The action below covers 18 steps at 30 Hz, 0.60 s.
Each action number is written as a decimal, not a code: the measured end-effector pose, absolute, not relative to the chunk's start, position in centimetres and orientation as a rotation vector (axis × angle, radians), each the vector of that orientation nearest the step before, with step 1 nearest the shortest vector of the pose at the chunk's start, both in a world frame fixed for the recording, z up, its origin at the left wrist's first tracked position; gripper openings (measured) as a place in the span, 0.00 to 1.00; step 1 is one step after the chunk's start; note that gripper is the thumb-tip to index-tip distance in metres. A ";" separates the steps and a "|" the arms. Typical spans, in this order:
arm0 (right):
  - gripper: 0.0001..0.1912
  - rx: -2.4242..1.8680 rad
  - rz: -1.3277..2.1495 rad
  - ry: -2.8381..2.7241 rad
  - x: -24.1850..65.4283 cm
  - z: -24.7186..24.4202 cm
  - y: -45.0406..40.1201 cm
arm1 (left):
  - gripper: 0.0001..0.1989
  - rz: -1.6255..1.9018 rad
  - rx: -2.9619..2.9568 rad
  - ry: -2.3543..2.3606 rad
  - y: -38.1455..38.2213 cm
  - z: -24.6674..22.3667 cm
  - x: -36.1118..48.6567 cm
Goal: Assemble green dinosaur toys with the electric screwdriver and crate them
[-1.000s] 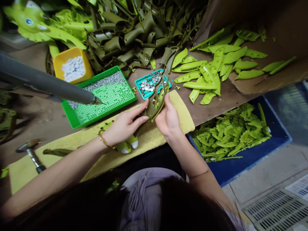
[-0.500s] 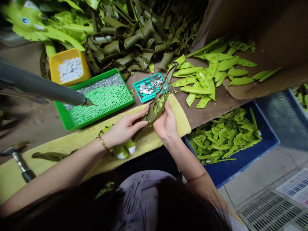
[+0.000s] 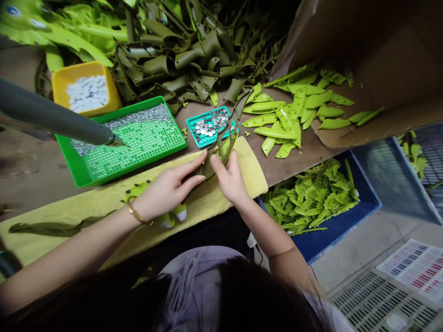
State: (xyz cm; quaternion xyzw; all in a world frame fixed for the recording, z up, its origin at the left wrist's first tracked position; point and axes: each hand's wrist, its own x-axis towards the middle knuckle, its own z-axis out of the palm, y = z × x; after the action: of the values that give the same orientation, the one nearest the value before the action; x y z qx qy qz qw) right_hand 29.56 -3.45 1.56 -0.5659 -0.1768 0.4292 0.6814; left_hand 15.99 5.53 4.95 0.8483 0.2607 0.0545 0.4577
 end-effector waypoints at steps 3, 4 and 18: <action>0.14 -1.499 1.034 -0.587 29.4 0.8 -4.2 | 0.29 0.175 2.255 0.650 5.0 4.7 15.7; 0.14 -1.514 1.038 -0.593 29.1 0.7 -4.3 | 0.29 0.184 2.295 0.656 4.8 4.6 15.6; 0.22 -2.273 0.219 -1.297 45.2 1.4 -4.8 | 0.21 -0.123 1.864 0.674 6.9 4.1 17.9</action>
State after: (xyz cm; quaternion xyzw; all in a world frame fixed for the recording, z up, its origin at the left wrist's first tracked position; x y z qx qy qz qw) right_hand 45.19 -4.81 1.38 -0.8370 -0.4775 0.0805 0.2547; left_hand 17.93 6.89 4.07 0.7862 0.2844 -0.0521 0.5461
